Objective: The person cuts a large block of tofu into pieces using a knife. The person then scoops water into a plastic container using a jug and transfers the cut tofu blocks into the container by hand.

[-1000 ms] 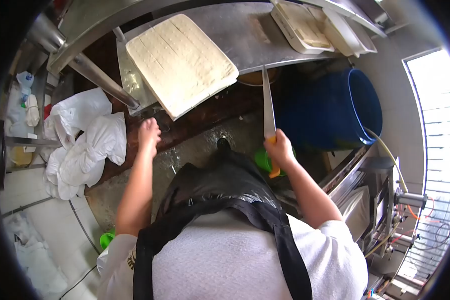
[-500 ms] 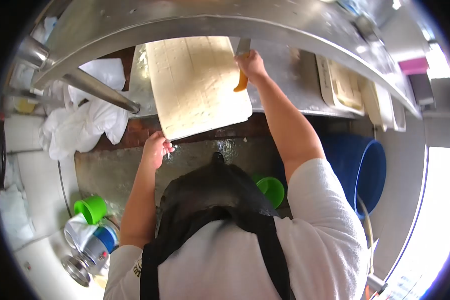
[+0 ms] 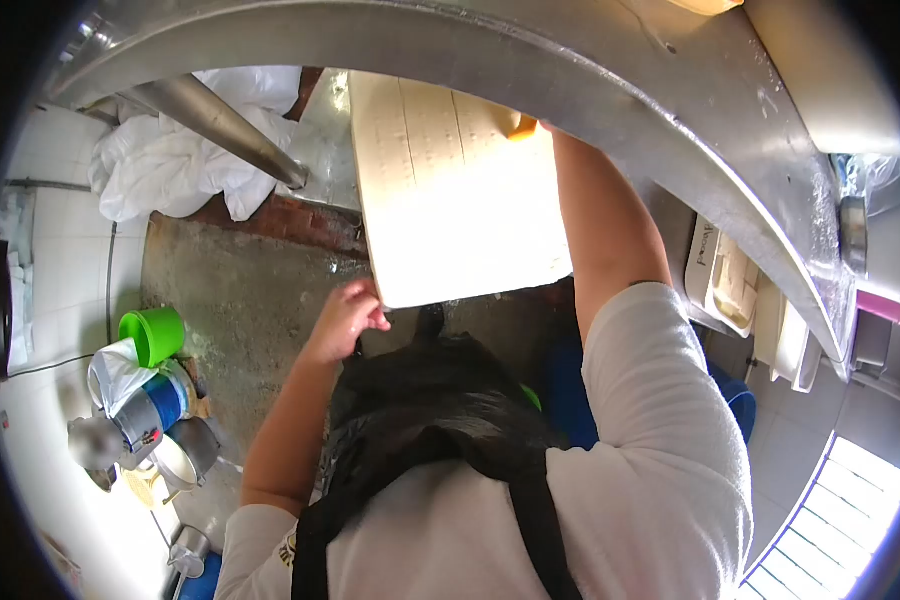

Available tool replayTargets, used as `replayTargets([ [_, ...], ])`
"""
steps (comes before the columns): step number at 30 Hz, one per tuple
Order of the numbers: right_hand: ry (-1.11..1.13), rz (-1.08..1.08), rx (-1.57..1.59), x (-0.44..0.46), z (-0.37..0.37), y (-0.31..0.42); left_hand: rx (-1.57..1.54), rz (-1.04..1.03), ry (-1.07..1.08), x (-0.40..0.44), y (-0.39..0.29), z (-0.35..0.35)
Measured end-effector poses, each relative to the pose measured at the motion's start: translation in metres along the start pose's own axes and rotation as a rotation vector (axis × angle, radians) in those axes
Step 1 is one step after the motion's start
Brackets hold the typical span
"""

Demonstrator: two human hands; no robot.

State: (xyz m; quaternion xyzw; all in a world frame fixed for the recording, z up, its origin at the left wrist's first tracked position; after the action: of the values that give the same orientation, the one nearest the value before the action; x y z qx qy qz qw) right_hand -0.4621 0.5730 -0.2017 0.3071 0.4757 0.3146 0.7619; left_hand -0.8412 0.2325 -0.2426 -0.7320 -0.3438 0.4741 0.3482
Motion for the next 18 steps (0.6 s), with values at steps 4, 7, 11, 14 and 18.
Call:
replayTargets([
  [4,-0.082,0.113,-0.015,0.01,0.01,0.008,-0.057,0.067,0.076,-0.01,0.035,-0.047],
  [7,-0.133,0.174,-0.013,0.014,0.021,0.013,-0.085,0.111,0.237,-0.013,0.059,-0.089],
  [11,-0.151,0.215,-0.063,0.011,0.031,0.015,-0.139,0.239,0.435,-0.01,0.079,-0.151],
  [14,-0.15,0.233,-0.131,0.008,0.039,0.015,-0.193,0.328,0.53,0.003,0.084,-0.195],
  [18,-0.154,0.277,-0.269,-0.005,0.057,0.014,-0.179,0.334,0.584,0.034,0.089,-0.249],
])
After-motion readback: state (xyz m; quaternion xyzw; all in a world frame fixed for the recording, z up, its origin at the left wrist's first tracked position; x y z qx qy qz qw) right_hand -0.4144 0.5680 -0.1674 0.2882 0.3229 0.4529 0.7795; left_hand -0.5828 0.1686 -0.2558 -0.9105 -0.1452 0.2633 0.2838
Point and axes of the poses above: each hand's wrist, its own x-axis towards the middle knuckle, its own z-axis out of the back of the hand, y = z × x, the point moved 7 cm from there along x, towards the middle knuckle, and after that the axes turned 12 degrees about -z, right-handed, at the moved point
